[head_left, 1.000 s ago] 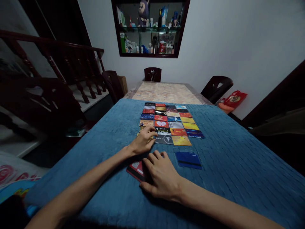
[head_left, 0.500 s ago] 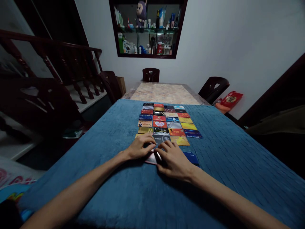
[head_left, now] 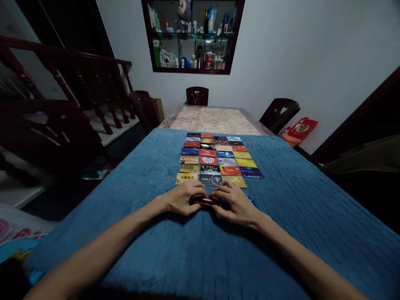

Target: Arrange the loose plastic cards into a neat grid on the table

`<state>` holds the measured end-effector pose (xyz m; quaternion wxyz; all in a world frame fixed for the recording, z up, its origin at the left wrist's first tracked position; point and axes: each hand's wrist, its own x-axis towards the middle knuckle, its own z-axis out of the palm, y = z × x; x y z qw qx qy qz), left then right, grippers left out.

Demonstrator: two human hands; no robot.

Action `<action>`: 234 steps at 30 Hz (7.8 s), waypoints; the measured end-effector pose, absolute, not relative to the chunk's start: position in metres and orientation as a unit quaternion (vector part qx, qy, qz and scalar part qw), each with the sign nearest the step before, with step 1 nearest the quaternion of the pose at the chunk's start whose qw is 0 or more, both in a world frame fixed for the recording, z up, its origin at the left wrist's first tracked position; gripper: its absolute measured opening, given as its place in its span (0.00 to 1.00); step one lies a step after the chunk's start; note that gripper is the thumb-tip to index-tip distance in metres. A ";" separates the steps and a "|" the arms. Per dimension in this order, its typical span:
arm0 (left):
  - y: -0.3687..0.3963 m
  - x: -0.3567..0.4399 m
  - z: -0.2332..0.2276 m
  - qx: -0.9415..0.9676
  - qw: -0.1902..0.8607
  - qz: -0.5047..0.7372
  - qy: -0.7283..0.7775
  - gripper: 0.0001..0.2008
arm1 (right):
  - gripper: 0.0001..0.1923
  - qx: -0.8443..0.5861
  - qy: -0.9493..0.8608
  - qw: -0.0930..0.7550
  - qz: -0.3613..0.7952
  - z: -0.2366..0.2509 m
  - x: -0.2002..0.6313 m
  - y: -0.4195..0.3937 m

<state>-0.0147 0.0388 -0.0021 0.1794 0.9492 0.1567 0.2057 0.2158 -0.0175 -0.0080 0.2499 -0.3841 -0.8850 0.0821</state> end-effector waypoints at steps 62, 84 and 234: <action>0.041 -0.011 -0.006 0.873 0.223 0.303 0.310 0.10 | 0.20 -0.444 -0.817 0.299 -0.215 -0.021 0.220 -0.022; 0.034 0.033 0.004 0.915 0.061 0.304 0.258 0.26 | 0.25 -0.434 -0.839 0.252 -0.209 0.007 0.275 -0.013; 0.024 0.053 -0.031 0.896 0.182 0.332 0.233 0.25 | 0.27 -0.476 -0.829 0.290 0.047 -0.033 0.310 -0.031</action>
